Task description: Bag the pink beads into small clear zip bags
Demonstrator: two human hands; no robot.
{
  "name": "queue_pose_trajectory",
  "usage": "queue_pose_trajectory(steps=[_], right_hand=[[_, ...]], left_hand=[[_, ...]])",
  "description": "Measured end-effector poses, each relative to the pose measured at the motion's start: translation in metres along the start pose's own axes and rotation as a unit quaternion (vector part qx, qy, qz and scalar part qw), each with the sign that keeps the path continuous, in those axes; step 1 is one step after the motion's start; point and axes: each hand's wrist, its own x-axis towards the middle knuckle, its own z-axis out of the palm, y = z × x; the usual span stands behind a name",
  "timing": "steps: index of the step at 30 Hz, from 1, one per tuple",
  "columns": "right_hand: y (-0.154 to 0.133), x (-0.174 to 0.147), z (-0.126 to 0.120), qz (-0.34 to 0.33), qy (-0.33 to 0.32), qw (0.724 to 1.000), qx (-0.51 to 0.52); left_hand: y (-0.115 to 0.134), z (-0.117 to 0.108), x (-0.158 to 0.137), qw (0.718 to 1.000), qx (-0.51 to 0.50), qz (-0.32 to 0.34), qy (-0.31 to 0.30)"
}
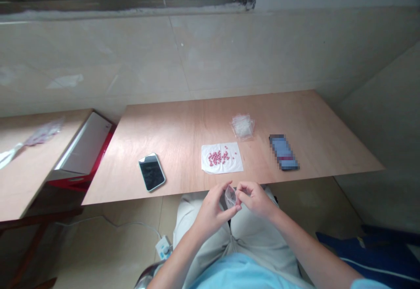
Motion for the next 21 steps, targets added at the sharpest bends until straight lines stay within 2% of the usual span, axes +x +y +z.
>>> queue_pose_trajectory(steps=[7, 11, 15, 21], right_hand=[[0.001, 0.000, 0.000, -0.014, 0.011, 1.000, 0.020], [-0.006, -0.004, -0.003, -0.079, 0.023, 0.996, -0.034], [-0.009, -0.006, -0.003, -0.134, -0.010, 0.985, -0.106], [-0.002, -0.004, 0.004, -0.115, -0.008, 0.987, -0.113]], left_hand=[[0.000, -0.003, 0.003, 0.998, -0.050, -0.022, 0.037], [-0.003, -0.004, 0.004, 0.997, -0.065, -0.025, 0.041], [-0.003, -0.004, 0.004, 0.999, -0.040, -0.006, 0.030], [-0.006, -0.002, 0.001, 0.998, 0.039, 0.038, 0.003]])
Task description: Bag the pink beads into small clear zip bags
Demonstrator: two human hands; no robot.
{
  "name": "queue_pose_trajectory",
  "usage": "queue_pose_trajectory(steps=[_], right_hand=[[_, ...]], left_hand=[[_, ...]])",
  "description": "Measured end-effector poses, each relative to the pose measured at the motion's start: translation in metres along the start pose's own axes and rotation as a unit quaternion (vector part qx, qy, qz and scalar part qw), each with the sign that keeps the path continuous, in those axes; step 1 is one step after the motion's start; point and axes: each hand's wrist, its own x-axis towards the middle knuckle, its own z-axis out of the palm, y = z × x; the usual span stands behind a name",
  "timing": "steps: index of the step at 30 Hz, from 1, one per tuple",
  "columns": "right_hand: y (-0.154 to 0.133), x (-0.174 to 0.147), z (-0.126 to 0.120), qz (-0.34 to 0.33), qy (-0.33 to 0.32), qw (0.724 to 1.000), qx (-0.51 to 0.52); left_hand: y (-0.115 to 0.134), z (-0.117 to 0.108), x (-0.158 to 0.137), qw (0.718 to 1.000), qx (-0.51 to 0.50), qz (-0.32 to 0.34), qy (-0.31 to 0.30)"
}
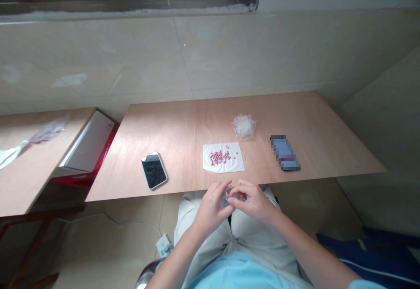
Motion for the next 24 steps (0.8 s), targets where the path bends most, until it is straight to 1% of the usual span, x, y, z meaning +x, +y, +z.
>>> queue_pose_trajectory(steps=[4, 8, 13, 18, 24], right_hand=[[-0.002, 0.001, 0.000, 0.011, 0.013, 1.000, 0.013], [-0.003, 0.002, -0.002, -0.004, 0.020, 0.999, 0.026], [-0.003, 0.001, -0.002, -0.011, -0.007, 0.999, 0.031], [0.000, -0.002, -0.004, -0.013, -0.041, 0.999, -0.018], [0.002, -0.001, -0.009, -0.020, -0.037, 0.998, -0.040]], left_hand=[[-0.007, 0.003, -0.001, 0.999, 0.044, -0.011, 0.003], [-0.011, 0.004, -0.001, 0.998, 0.049, -0.033, 0.000], [-0.004, 0.001, 0.001, 0.999, 0.008, -0.034, -0.014], [0.006, -0.003, 0.002, 0.997, -0.055, -0.044, -0.026], [0.009, -0.004, 0.002, 0.989, -0.106, -0.086, -0.055]])
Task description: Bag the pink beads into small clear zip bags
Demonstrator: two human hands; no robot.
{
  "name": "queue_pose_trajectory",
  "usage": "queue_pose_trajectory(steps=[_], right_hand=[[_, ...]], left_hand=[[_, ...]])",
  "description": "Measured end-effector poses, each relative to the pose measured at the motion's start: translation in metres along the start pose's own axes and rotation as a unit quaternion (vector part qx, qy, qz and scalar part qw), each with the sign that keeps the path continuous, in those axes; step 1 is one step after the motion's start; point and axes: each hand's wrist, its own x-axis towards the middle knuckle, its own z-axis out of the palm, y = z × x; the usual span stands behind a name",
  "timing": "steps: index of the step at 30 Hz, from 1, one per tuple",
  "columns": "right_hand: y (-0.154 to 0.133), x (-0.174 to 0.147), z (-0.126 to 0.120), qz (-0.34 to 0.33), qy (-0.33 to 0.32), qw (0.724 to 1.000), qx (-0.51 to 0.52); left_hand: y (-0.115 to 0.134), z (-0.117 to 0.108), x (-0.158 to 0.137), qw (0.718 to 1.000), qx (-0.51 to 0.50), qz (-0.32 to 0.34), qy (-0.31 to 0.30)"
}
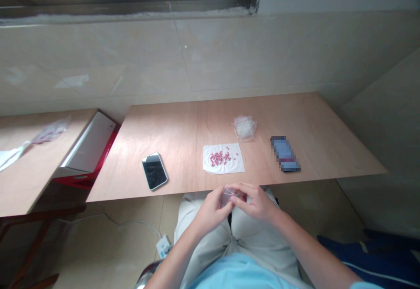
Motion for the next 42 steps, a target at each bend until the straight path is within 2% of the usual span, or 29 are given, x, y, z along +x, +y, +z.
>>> queue_pose_trajectory(steps=[8, 14, 16, 19, 22, 27, 32, 39, 42], right_hand=[[0.000, 0.004, -0.007, -0.024, 0.050, 0.998, 0.040], [0.008, 0.006, -0.012, -0.027, 0.095, 0.993, 0.067], [0.013, 0.010, -0.015, -0.011, 0.132, 0.989, 0.060], [0.024, 0.024, -0.022, 0.031, 0.180, 0.982, 0.047], [0.040, 0.048, -0.026, 0.037, 0.188, 0.981, 0.013], [0.072, 0.104, -0.016, -0.030, 0.209, 0.974, -0.077], [0.088, 0.137, 0.008, -0.052, 0.249, 0.958, -0.136], [0.086, 0.133, 0.019, -0.057, 0.210, 0.952, -0.214], [0.085, 0.133, 0.018, -0.047, 0.196, 0.952, -0.231]], left_hand=[[-0.001, -0.003, 0.001, 0.998, -0.048, -0.025, -0.026], [-0.010, -0.017, 0.004, 0.999, -0.043, -0.026, -0.013], [-0.017, -0.030, 0.007, 1.000, -0.005, -0.024, 0.010], [-0.028, -0.059, 0.015, 0.990, 0.126, -0.030, 0.054], [-0.036, -0.090, 0.032, 0.961, 0.269, -0.017, 0.061], [-0.036, -0.123, 0.067, 0.890, 0.453, 0.015, 0.046], [-0.030, -0.131, 0.092, 0.828, 0.560, 0.032, -0.010], [-0.013, -0.130, 0.114, 0.757, 0.643, 0.095, -0.059], [-0.005, -0.128, 0.121, 0.740, 0.659, 0.116, -0.071]])
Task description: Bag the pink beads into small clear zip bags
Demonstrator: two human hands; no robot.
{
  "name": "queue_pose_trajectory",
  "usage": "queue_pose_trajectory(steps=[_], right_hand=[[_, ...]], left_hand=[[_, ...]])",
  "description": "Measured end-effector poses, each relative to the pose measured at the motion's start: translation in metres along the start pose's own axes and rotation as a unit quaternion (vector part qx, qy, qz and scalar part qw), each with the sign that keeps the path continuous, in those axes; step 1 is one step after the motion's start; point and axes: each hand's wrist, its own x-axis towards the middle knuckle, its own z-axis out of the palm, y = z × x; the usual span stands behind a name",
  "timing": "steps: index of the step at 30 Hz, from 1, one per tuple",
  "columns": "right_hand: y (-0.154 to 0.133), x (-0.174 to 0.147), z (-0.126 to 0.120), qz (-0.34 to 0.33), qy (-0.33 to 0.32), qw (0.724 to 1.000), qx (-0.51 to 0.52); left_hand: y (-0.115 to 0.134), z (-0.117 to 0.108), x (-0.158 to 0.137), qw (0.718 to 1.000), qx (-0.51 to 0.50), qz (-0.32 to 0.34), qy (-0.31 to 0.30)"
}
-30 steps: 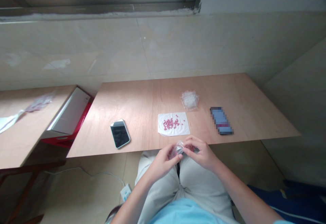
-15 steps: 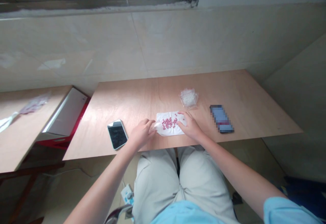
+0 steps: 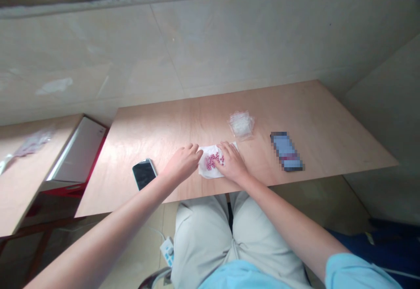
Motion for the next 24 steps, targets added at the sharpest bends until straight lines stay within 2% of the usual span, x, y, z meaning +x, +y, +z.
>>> queue_pose_trajectory(steps=[5, 9, 11, 13, 14, 15, 16, 17, 19, 20, 21, 22, 24], right_hand=[[-0.001, 0.001, 0.000, 0.008, -0.008, 1.000, -0.012], [0.000, 0.000, 0.001, 0.013, 0.007, 1.000, 0.006], [0.002, 0.000, 0.001, 0.015, 0.025, 0.999, 0.024], [0.003, 0.000, -0.001, 0.018, 0.047, 0.997, 0.051], [0.004, 0.001, -0.002, 0.023, 0.061, 0.996, 0.067], [0.005, 0.001, -0.004, 0.032, 0.075, 0.993, 0.083], [0.006, 0.001, -0.006, 0.043, 0.091, 0.990, 0.098], [0.006, 0.001, -0.008, 0.055, 0.107, 0.986, 0.112], [0.006, 0.001, -0.012, 0.076, 0.131, 0.979, 0.137], [0.006, 0.000, -0.014, 0.082, 0.138, 0.976, 0.147], [0.005, 0.000, -0.015, 0.087, 0.142, 0.974, 0.157], [0.003, -0.001, -0.016, 0.093, 0.142, 0.971, 0.167], [-0.004, -0.001, -0.016, 0.114, 0.135, 0.964, 0.199]], left_hand=[[0.001, -0.009, 0.008, 1.000, 0.010, 0.024, 0.012], [-0.003, -0.009, 0.008, 1.000, -0.008, 0.000, 0.027], [-0.009, -0.006, 0.007, 0.997, -0.059, -0.033, 0.041], [-0.017, -0.002, 0.005, 0.980, -0.169, -0.094, 0.056], [-0.021, 0.001, 0.004, 0.957, -0.252, -0.134, 0.057], [-0.024, 0.004, 0.002, 0.919, -0.350, -0.173, 0.053], [-0.026, 0.007, 0.000, 0.865, -0.455, -0.206, 0.046], [-0.026, 0.009, -0.002, 0.799, -0.555, -0.229, 0.039], [-0.024, 0.013, -0.008, 0.665, -0.708, -0.236, 0.036], [-0.020, 0.014, -0.011, 0.614, -0.754, -0.229, 0.040], [-0.016, 0.013, -0.013, 0.578, -0.785, -0.220, 0.044], [-0.011, 0.013, -0.015, 0.554, -0.805, -0.210, 0.045], [0.002, 0.009, -0.017, 0.525, -0.828, -0.192, 0.039]])
